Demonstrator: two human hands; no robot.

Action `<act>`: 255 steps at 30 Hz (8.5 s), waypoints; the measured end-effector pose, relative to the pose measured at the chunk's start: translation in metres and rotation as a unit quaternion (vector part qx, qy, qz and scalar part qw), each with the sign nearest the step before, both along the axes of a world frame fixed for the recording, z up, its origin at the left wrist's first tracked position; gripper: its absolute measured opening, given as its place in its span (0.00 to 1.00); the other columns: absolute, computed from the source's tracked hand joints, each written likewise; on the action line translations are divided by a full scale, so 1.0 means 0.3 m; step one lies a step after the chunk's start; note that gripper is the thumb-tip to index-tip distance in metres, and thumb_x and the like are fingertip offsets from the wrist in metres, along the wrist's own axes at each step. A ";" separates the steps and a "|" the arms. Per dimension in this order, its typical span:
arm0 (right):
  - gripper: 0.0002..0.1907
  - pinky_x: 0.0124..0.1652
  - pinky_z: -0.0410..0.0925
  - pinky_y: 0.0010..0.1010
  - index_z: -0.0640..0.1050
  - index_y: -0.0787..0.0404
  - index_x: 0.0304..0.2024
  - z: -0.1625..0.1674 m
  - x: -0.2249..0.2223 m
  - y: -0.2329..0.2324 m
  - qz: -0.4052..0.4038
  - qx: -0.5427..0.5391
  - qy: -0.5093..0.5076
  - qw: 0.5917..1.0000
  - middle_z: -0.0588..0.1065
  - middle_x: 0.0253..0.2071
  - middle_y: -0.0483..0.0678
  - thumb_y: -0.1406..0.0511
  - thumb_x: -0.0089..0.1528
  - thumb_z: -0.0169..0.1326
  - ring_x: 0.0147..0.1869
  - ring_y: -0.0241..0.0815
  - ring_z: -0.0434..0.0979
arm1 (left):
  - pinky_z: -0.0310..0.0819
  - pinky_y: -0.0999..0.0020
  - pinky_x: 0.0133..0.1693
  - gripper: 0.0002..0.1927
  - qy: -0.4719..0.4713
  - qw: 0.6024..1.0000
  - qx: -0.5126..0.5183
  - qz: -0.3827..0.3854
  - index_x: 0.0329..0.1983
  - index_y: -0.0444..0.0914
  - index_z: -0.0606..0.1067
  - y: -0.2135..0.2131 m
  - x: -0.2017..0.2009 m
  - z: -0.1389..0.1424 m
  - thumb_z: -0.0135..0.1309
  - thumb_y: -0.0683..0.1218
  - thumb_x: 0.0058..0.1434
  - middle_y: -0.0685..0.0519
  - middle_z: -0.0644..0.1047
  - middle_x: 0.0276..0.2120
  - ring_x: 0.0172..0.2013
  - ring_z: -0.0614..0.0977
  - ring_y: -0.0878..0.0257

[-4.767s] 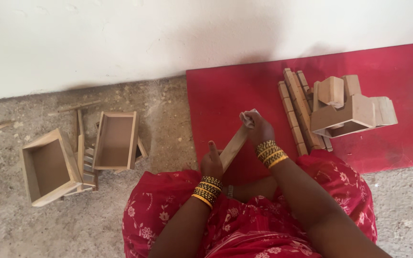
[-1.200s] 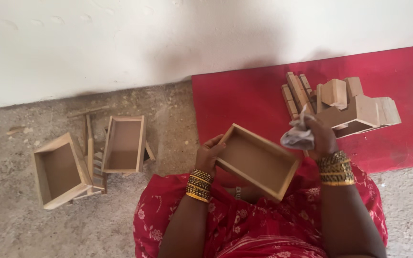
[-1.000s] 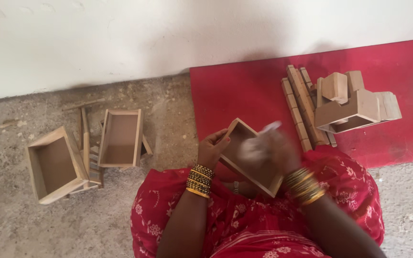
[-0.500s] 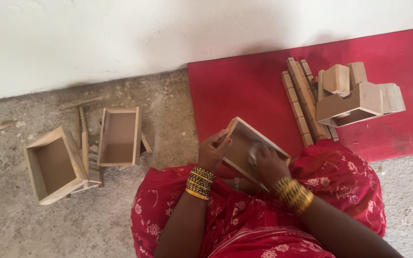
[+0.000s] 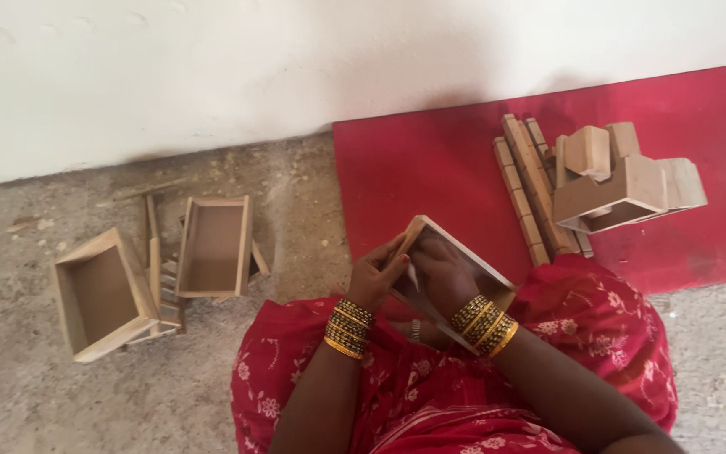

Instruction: The person sits on the floor and wipes small wooden toy furniture pieces, including open boxes, a miniature chair, and a dresser-like piece, one at a time with a cloth, setting each wiped piece aside on the mat.

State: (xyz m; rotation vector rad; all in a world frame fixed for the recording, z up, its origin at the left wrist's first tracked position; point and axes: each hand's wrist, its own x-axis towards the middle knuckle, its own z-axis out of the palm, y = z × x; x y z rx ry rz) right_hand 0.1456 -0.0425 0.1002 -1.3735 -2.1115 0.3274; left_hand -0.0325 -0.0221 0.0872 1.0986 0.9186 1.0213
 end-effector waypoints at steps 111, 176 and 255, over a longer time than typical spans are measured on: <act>0.30 0.43 0.76 0.46 0.70 0.73 0.57 0.115 0.105 0.001 -0.246 -0.256 0.001 0.935 0.78 0.45 0.62 0.52 0.67 0.50 0.43 0.57 0.82 | 0.74 0.48 0.38 0.27 0.297 0.902 0.067 0.307 0.33 0.34 0.82 0.156 -0.231 0.091 0.45 0.60 0.67 0.36 0.80 0.30 0.32 0.83 0.40; 0.17 0.32 0.67 0.35 0.76 0.55 0.21 -0.080 0.173 0.275 -0.172 0.199 -0.033 0.964 0.74 0.23 0.44 0.58 0.63 0.59 0.30 0.40 0.74 | 0.53 0.68 0.20 0.35 0.180 0.974 -0.032 0.135 0.15 0.38 0.65 0.003 0.055 -0.193 0.50 0.66 0.70 0.59 0.61 0.13 0.17 0.60 0.69; 0.19 0.43 0.77 0.39 0.75 0.64 0.50 -0.260 -0.124 0.004 -0.157 -0.354 0.290 0.875 0.77 0.47 0.57 0.55 0.70 0.46 0.45 0.48 0.79 | 0.78 0.72 0.44 0.24 0.122 0.980 0.011 0.156 0.60 0.35 0.77 0.072 -0.021 -0.093 0.58 0.51 0.64 0.49 0.83 0.46 0.43 0.82 0.67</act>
